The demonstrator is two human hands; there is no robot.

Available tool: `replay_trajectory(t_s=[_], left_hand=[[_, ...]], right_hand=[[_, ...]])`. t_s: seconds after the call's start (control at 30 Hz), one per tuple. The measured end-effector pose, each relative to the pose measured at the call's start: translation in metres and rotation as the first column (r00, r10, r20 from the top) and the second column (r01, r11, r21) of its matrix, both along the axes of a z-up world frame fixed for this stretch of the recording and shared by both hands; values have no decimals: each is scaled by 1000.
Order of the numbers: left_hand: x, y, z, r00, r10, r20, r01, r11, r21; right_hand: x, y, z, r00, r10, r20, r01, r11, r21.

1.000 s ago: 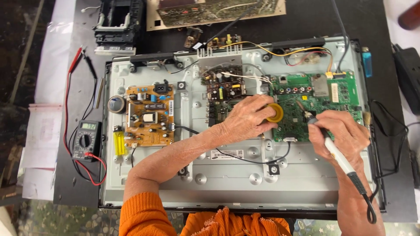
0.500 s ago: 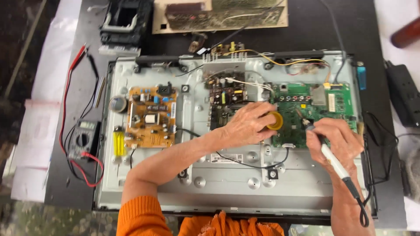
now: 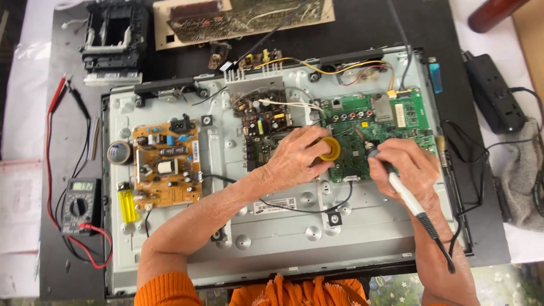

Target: Soldering electronic components on a television circuit board using a soldering iron and solder wire.

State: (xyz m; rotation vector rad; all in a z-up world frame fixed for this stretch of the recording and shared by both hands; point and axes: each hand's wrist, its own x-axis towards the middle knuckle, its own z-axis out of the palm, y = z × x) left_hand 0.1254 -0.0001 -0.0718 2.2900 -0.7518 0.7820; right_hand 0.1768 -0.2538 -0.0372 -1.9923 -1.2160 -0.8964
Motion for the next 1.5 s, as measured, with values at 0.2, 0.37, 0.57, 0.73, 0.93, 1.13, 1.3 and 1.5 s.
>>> replay_trajectory(t_s=[0.2,0.37,0.57,0.73,0.93,1.13,1.3,1.5], left_hand=[[0,-2,5,999,-11,-30,8,996,-90],[-1,-2,9,999,0,-53,-7,991,-132],[-1,-1,6,998,31,-51,-38,989,-140],[-2,-2,7,998,17,-60,-25,989,-145],[0,-2,3,998,19,-56,-28,988,-155],[2,-2,-1,998,19,-62,-29,986,-162],[1,-3,0,998,23,-62,-33,985,-168],[0,-3,6,998,45,-45,-52,984,-169]], right_hand=[[-1,2,8,999,36,-36,-35,999,34],[0,-1,7,999,34,-24,-34,999,9],[1,-2,3,999,30,-27,-31,999,-8],[0,-3,3,1000,13,-22,-14,1000,-28],[-1,-1,5,999,30,-38,-31,999,-10],[-4,3,6,999,2,-50,-3,1000,-29],[-8,6,17,991,37,-131,-45,997,-56],[-3,-6,3,998,17,-54,-17,1000,-13]])
